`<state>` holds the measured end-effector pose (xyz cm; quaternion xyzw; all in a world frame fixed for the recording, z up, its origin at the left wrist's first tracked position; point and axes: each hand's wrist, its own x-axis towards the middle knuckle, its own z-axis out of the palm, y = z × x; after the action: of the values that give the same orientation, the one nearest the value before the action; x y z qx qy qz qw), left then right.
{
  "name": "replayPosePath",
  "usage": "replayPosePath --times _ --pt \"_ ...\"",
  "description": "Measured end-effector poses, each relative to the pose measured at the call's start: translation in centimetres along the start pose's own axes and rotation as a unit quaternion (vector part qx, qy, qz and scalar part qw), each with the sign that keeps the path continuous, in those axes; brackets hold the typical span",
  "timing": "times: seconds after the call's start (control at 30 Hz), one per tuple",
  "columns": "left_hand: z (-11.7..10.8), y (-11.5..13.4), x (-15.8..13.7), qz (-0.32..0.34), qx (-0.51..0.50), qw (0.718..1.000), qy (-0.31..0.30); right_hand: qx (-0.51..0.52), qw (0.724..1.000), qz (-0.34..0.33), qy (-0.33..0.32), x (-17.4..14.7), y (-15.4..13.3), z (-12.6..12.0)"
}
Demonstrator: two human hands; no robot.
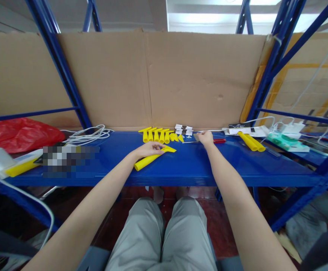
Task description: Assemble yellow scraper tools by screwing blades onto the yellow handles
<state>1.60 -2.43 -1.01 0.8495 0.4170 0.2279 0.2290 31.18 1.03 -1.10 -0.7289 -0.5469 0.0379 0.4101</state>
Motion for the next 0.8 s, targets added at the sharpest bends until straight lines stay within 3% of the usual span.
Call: replayPosePath --times 0.13,0.27,0.47,0.6,0.8 --pt "-0.1 -0.1 -0.1 -0.012 -0.006 1.0 -0.004 0.133 0.991 0.004 0.011 -0.4 -0.7 0.2" --pt "-0.1 -0.1 -0.1 -0.011 -0.005 1.0 0.0 0.247 0.968 -0.022 -0.022 -1.4 -2.3 0.4" --pt "0.2 -0.5 0.1 -0.009 -0.018 1.0 0.013 0.355 0.923 -0.021 -0.146 -3.1 -3.9 0.5" --pt "0.4 -1.0 0.4 0.0 -0.027 0.999 0.038 0.393 0.89 -0.04 -0.229 -3.9 -4.1 0.5" --pt "0.4 -0.7 0.4 0.004 -0.053 0.997 0.053 0.418 0.872 -0.046 -0.25 -3.8 -4.0 0.4"
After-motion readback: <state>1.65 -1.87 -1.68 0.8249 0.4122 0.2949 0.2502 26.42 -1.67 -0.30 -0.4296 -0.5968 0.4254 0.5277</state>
